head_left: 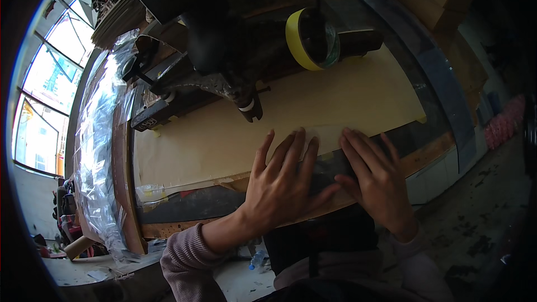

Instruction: The person applies a strip of adhesive tape to a plastic sheet by hand, smoothing the tape down against the surface and then trimming it using the edge of a workspace.

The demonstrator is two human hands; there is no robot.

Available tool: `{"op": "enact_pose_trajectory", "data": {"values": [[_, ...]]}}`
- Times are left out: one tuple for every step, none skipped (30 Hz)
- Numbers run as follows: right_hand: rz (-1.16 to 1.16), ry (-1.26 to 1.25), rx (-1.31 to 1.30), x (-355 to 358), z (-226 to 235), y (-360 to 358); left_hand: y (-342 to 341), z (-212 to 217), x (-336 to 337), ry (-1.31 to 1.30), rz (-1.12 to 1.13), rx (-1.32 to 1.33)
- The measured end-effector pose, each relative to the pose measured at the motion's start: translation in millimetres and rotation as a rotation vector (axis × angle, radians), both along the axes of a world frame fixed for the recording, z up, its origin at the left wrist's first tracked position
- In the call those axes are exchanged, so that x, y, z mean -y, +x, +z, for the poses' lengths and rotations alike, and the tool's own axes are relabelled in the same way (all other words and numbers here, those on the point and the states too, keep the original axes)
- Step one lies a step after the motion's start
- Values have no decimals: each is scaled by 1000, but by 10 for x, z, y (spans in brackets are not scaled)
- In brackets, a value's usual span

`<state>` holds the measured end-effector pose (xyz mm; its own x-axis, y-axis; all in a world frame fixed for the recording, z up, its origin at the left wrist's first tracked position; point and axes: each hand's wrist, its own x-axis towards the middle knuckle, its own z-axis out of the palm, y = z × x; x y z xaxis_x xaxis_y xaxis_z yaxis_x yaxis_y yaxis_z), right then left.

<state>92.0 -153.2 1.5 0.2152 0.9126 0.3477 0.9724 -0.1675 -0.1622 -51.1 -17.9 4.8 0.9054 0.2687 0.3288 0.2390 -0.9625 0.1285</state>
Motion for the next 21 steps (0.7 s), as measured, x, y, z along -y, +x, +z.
{"op": "enact_pose_trajectory", "data": {"values": [[2, 8, 20, -49, 0, 47, 11, 19, 10, -14, -9, -20], [-3, 8, 25, -106, -2, 107, 33, 26, 3, -14, -14, -16], [33, 15, 36, -187, -11, 189, 70, 26, -22, -12, 7, -42], [71, 21, 48, -276, -20, 263, 100, 15, -54, -9, 30, -68], [72, 26, 50, -368, -22, 334, 131, -29, -94, -4, 31, -67], [107, 10, 58, -460, -12, 413, 174, -85, -140, 4, 51, -37], [144, -8, 67, -550, -9, 479, 205, -120, -177, 10, 74, -6], [145, -2, 70, -644, -10, 548, 238, -112, -200, 16, 75, -4], [188, -1, 50, -739, -16, 609, 267, -108, -224, 16, 53, 12], [230, 0, 32, -794, -19, 638, 293, -100, -246, 16, 29, 28], [230, 4, 38, -815, -17, 640, 317, -94, -269, 21, 29, 35], [231, 41, 37, -840, -56, 646, 344, -134, -296, -7, 30, 21], [231, 78, 36, -853, -82, 653, 366, -160, -314, -34, 29, 8], [231, 72, 38, -851, -102, 656, 380, -164, -328, -41, 29, 11], [209, 100, 68, -843, -124, 639, 371, -149, -337, -65, 29, 25], [186, 129, 99, -837, -139, 625, 364, -143, -342, -90, 29, 39], [190, 125, 97, -837, -135, 613, 359, -150, -343, -95, 32, 38], [148, 136, 115, -837, -113, 602, 359, -152, -343, -103, 31, 48], [106, 147, 133, -838, -101, 596, 359, -155, -344, -111, 30, 57], [108, 144, 133, -831, -105, 605, 359, -162, -341, -115, 32, 58], [89, 140, 135, -823, -106, 621, 354, -159, -339, -101, 37, 47]]}}
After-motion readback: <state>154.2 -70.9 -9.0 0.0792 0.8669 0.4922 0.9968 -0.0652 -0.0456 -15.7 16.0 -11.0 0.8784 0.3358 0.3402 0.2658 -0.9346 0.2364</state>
